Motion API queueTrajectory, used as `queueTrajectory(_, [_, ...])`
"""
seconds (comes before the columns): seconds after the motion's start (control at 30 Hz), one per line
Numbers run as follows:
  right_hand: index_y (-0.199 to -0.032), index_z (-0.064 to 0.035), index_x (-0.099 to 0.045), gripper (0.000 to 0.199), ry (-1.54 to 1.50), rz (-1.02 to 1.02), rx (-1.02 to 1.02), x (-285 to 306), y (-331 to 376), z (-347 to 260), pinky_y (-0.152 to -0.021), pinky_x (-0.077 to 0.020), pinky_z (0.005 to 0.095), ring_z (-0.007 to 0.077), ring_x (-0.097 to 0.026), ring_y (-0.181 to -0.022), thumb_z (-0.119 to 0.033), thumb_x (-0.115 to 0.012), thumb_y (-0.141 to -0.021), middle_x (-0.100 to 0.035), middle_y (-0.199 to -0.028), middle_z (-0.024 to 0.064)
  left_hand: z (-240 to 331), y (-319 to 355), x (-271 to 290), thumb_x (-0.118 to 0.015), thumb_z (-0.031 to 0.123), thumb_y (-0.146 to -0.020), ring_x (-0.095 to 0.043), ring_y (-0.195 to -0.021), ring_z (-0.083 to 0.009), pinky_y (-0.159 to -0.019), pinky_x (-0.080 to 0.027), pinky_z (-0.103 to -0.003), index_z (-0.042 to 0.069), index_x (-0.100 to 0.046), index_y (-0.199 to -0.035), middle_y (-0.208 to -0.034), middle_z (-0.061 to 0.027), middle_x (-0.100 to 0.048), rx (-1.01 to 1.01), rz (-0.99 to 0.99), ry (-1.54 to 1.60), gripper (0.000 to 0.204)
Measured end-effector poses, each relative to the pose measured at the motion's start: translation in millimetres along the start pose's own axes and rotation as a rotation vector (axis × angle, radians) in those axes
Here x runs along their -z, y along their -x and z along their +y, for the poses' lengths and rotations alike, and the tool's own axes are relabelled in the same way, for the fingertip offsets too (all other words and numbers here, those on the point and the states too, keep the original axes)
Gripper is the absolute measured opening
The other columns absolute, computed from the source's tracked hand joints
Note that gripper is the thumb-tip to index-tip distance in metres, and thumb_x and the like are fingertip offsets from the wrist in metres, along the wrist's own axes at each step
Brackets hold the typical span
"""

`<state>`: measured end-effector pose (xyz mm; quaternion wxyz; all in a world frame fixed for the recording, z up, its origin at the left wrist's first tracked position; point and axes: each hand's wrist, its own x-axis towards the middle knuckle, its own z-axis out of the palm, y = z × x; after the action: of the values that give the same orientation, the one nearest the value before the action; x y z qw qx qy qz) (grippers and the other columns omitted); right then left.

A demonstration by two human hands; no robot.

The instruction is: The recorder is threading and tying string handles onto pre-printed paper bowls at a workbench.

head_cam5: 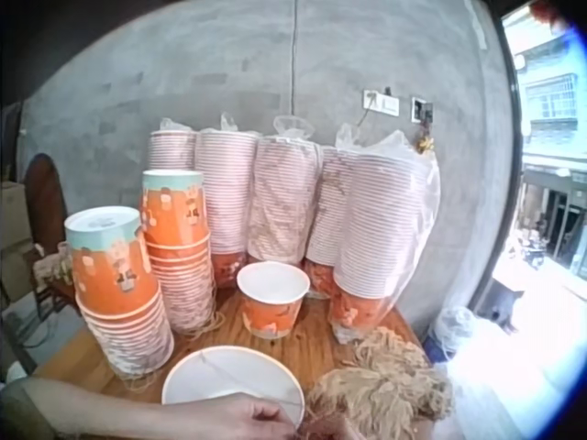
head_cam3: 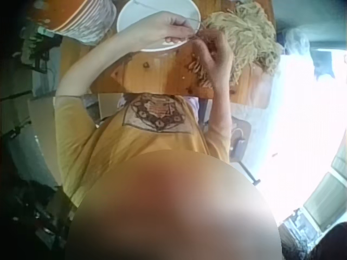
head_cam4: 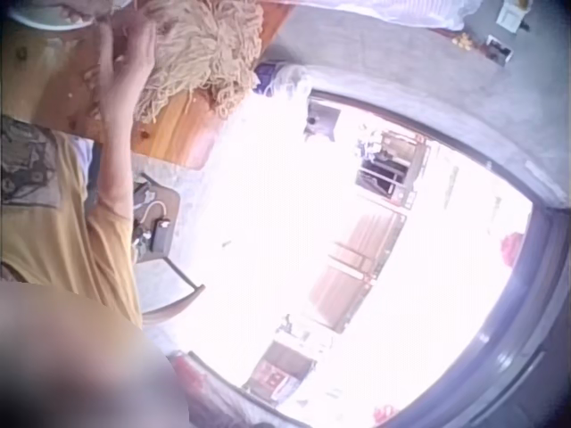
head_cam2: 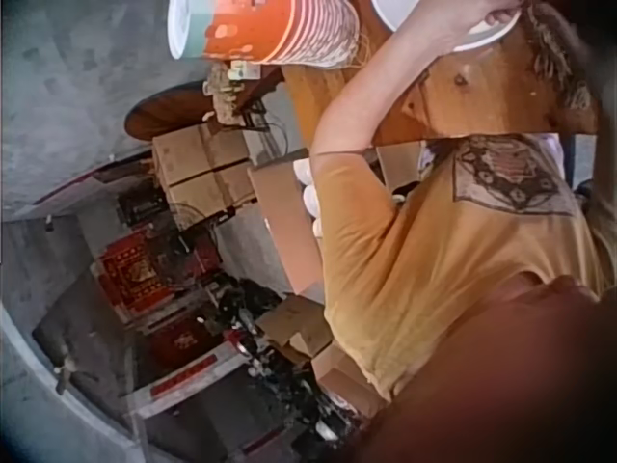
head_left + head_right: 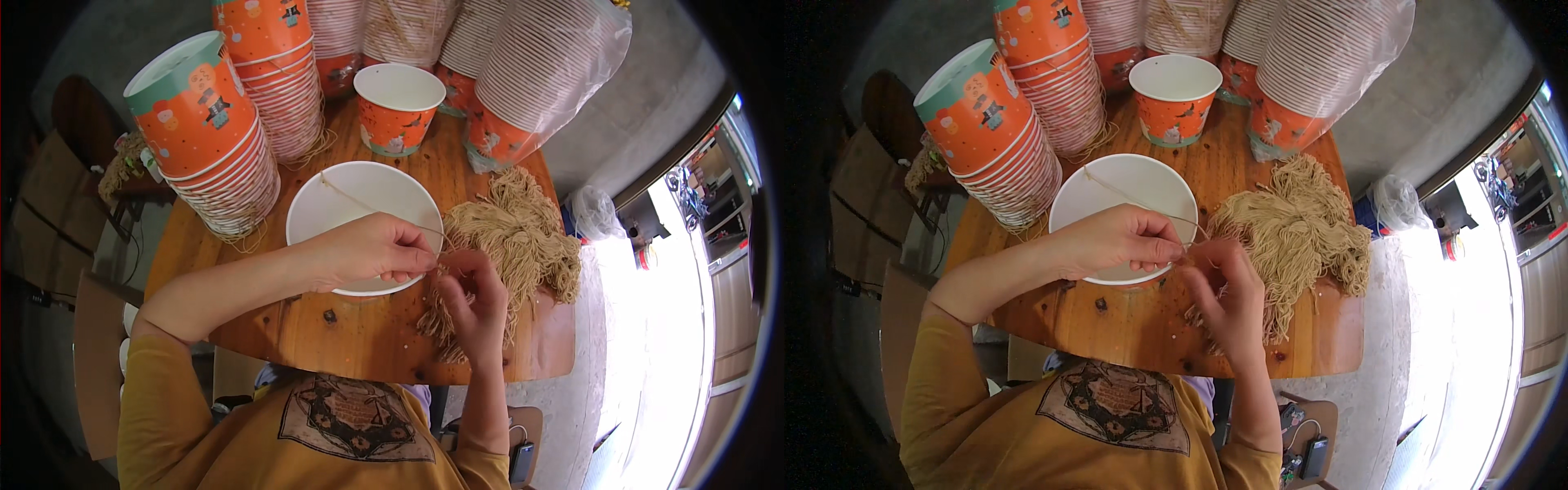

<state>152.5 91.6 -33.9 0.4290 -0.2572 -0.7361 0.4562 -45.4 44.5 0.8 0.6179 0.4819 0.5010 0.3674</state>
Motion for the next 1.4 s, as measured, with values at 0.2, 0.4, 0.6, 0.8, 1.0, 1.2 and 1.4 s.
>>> queueTrajectory(0.2, [-0.087,-0.0042,-0.06,0.014,0.431,0.081,0.265,-5,1,-4,-0.052,-0.0445,0.0247,0.0121,-0.054,-0.058,-0.002,-0.073,-0.081,-0.058,-0.078,0.0043,5,1,-3,-0.061,0.02,-0.094,-0.052,-0.071,-0.0048,-0.063,-0.043,-0.02,0.005,-0.063,-0.094,-0.081,0.0031,-0.058,0.001,0.024,-0.029,0.015])
queueTrajectory(0.4, [-0.083,-0.0054,-0.059,0.015,0.327,0.111,0.151,-29,16,-19,-0.049,-0.0447,0.0266,0.0128,-0.055,-0.056,-0.004,-0.075,-0.08,-0.056,-0.075,0.0042,5,3,1,-0.061,0.017,-0.092,-0.056,-0.077,-0.0074,-0.068,-0.046,-0.023,0.006,-0.06,-0.103,-0.091,0.0006,-0.061,0.128,0.022,0.139,0.016])
queueTrajectory(0.6, [-0.086,-0.0046,-0.063,0.014,0.417,0.1,0.245,-30,18,-10,-0.05,-0.0452,0.0262,0.0131,-0.055,-0.059,-0.004,-0.075,-0.079,-0.055,-0.074,0.0045,8,9,-2,-0.062,0.011,-0.092,-0.057,-0.088,-0.0054,-0.072,-0.047,-0.02,0.008,-0.056,-0.11,-0.102,0.0006,-0.058,0.175,0.031,0.272,0.019])
queueTrajectory(0.8, [-0.098,-0.0043,-0.064,0.012,-0.104,0.108,-0.084,-18,19,1,-0.056,-0.0407,0.02,0.0051,-0.048,-0.059,0.001,-0.064,-0.088,-0.055,-0.07,-0.0003,-2,7,5,-0.06,0.002,-0.091,-0.058,-0.089,-0.0088,-0.079,-0.049,-0.025,0.004,-0.053,-0.112,-0.103,-0.0026,-0.058,0.05,0.002,0.268,0.023])
queueTrajectory(1.0, [-0.1,-0.0077,-0.065,0.014,0.236,0.063,-0.107,-17,12,-20,-0.05,-0.0369,0.023,0.0062,-0.041,-0.053,-0.007,-0.069,-0.086,-0.046,-0.06,-0.0015,2,9,-2,-0.057,-0.003,-0.089,-0.055,-0.093,-0.0101,-0.082,-0.048,-0.025,0.003,-0.049,-0.114,-0.101,-0.0025,-0.056,-0.109,0.051,-0.012,0.027])
queueTrajectory(1.2, [-0.091,-0.006,-0.066,0.009,0.302,0.144,-0.053,-26,6,-19,-0.047,-0.0282,0.0229,0.0045,-0.03,-0.05,-0.006,-0.071,-0.083,-0.035,-0.054,-0.0042,-1,11,-5,-0.057,-0.002,-0.089,-0.052,-0.094,-0.009,-0.083,-0.047,-0.024,0.005,-0.049,-0.116,-0.102,-0.0028,-0.051,-0.213,0.082,-0.249,0.029])
queueTrajectory(1.4, [-0.092,-0.0082,-0.064,0.014,0.368,0.103,-0.059,-23,4,-18,-0.046,-0.0366,0.0278,0.0116,-0.042,-0.047,-0.012,-0.073,-0.083,-0.043,-0.054,0.0015,-3,12,-7,-0.06,0.0,-0.086,-0.057,-0.089,-0.0129,-0.08,-0.048,-0.027,0.004,-0.049,-0.113,-0.094,-0.0053,-0.058,-0.307,0.122,-0.29,0.029])
